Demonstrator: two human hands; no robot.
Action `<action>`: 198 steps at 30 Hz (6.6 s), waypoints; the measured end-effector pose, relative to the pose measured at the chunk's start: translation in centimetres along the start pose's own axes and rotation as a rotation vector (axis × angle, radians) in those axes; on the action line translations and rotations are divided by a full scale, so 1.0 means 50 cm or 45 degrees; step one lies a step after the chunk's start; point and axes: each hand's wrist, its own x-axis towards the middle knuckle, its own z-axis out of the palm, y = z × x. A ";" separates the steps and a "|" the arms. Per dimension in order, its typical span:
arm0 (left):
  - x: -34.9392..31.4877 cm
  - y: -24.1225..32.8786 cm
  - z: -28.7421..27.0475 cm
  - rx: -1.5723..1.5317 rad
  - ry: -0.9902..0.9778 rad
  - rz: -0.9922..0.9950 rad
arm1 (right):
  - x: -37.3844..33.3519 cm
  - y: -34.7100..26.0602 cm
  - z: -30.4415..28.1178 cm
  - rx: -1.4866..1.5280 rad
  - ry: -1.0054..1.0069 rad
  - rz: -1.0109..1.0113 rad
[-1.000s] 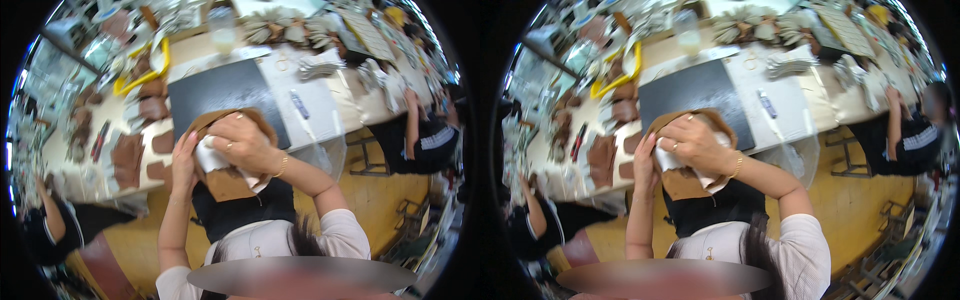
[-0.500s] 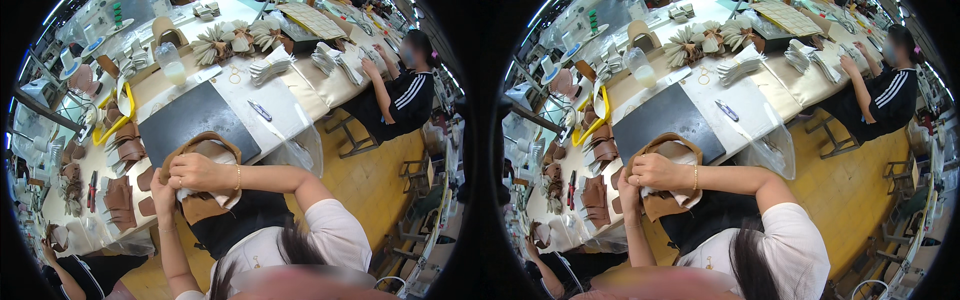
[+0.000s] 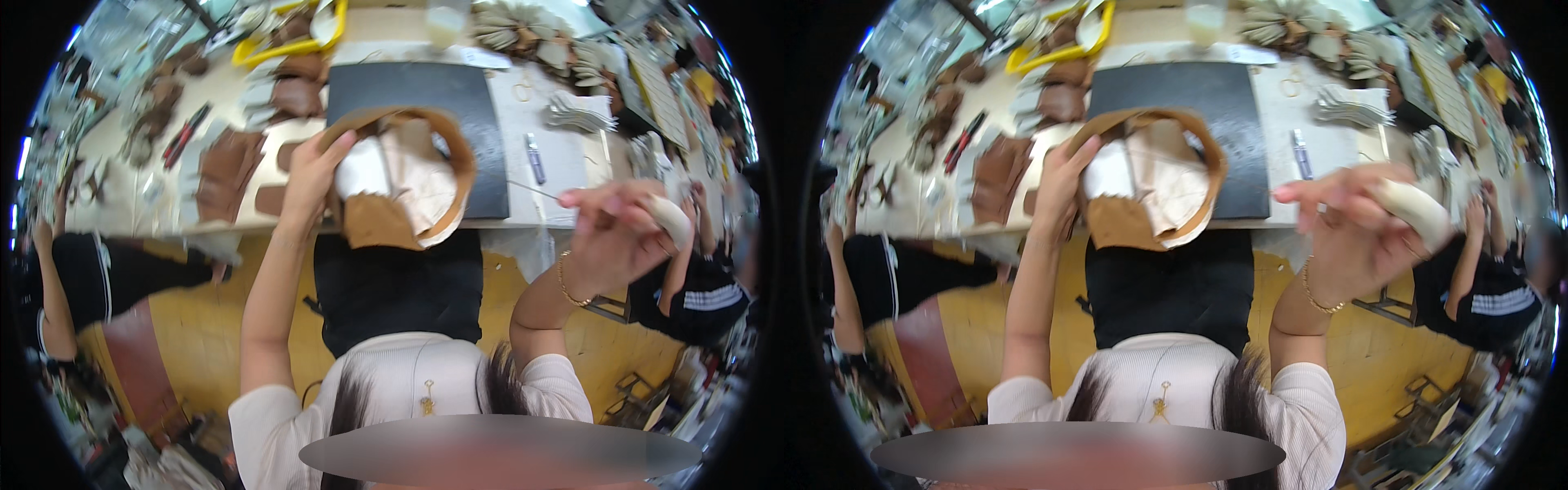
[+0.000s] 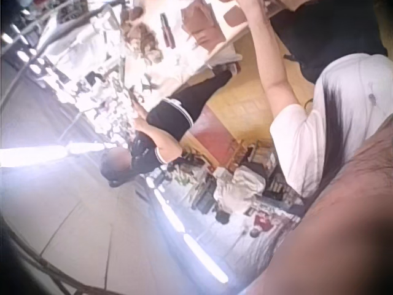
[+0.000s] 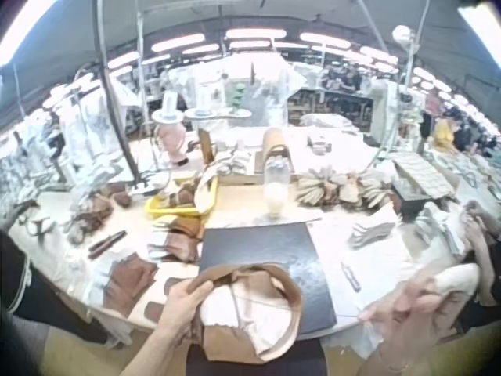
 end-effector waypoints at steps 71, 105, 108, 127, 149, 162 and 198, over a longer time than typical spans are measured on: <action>-0.028 0.068 0.036 0.273 -0.112 -0.035 | 0.207 0.202 0.118 -1.996 -1.760 -0.025; -0.088 0.143 0.038 1.165 -0.274 1.050 | 0.195 0.150 0.036 -1.549 -0.869 0.157; -0.071 0.141 0.046 1.515 -0.258 1.848 | 0.185 0.158 0.002 -1.484 -0.925 0.395; -0.161 -0.009 -0.003 0.066 0.482 0.365 | 0.055 0.344 0.044 -0.937 -0.884 0.791; -0.153 -0.015 0.021 -0.333 0.041 -0.246 | -0.041 0.324 0.030 -1.033 -0.521 0.610; -0.186 0.009 0.019 -0.082 0.120 -0.173 | 0.098 0.105 -0.225 -0.331 0.407 0.207; -0.193 0.033 0.034 0.209 -0.056 -0.159 | 0.046 0.160 0.076 -1.760 -1.333 -0.010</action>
